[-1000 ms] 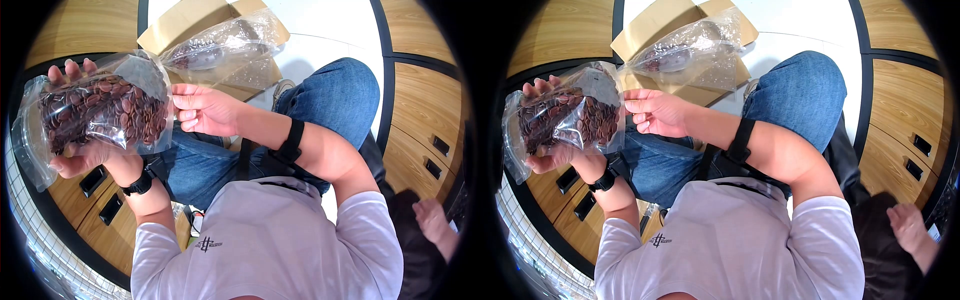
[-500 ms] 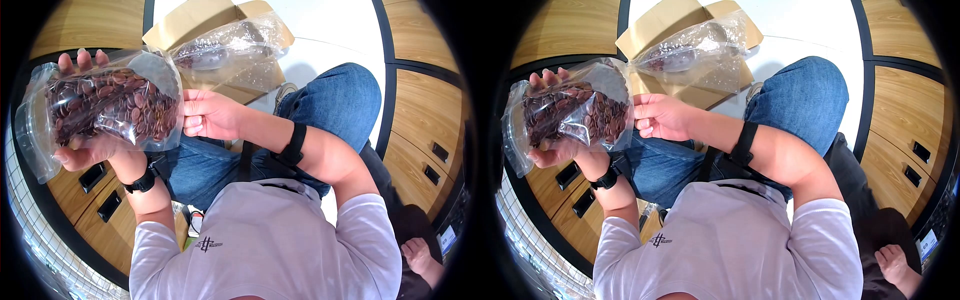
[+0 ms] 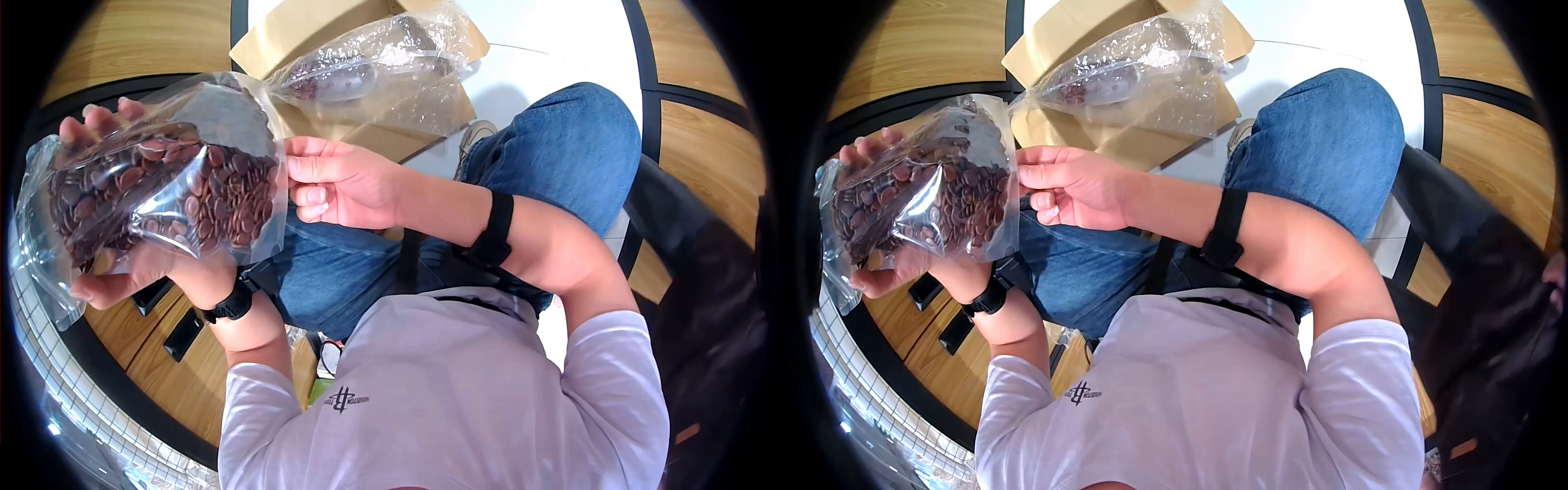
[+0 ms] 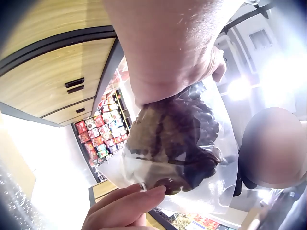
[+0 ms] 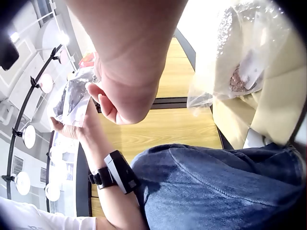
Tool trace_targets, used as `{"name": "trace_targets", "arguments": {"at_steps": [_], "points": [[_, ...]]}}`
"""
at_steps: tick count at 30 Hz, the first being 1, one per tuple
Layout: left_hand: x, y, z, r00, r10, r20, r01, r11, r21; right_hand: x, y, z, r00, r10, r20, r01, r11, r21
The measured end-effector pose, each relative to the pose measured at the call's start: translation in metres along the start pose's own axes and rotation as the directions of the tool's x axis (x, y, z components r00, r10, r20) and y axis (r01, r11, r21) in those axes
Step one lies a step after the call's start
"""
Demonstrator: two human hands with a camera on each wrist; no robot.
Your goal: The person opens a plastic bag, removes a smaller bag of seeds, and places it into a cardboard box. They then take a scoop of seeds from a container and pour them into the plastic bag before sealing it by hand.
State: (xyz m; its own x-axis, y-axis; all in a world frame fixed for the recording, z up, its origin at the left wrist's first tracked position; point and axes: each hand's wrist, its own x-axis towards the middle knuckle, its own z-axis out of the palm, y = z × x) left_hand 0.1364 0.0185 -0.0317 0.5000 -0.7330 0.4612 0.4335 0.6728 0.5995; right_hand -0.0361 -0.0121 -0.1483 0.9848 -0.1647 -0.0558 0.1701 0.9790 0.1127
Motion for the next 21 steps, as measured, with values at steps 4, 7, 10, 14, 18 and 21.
{"name": "trace_targets", "arguments": {"at_steps": [4, 7, 10, 14, 18, 21], "points": [[-0.001, 0.006, 0.0, 0.995, -0.042, 0.095, 0.051, 0.993, -0.104, 0.001, -0.001, 0.009, 0.999, 0.037, 0.016, -0.037, 0.999, -0.004], [0.001, 0.009, -0.002, 0.996, -0.045, 0.081, 0.05, 0.997, -0.063, 0.003, -0.005, 0.013, 0.998, 0.054, 0.041, -0.053, 0.998, -0.02], [0.002, 0.011, -0.004, 0.993, -0.087, 0.079, 0.09, 0.995, -0.043, 0.006, -0.006, 0.01, 0.996, 0.061, 0.058, -0.06, 0.998, -0.014], [-0.001, 0.012, 0.001, 0.997, -0.082, -0.014, 0.081, 0.996, -0.02, 0.008, -0.005, 0.007, 0.996, 0.042, 0.082, -0.041, 0.999, -0.008], [0.003, 0.021, -0.006, 0.991, -0.096, -0.092, 0.093, 0.995, -0.041, 0.008, -0.004, 0.008, 0.996, 0.054, 0.075, -0.056, 0.998, 0.02], [0.003, 0.021, -0.006, 0.992, -0.064, -0.111, 0.062, 0.998, -0.023, 0.008, -0.005, 0.012, 0.997, 0.044, 0.066, -0.043, 0.999, -0.024]]}}
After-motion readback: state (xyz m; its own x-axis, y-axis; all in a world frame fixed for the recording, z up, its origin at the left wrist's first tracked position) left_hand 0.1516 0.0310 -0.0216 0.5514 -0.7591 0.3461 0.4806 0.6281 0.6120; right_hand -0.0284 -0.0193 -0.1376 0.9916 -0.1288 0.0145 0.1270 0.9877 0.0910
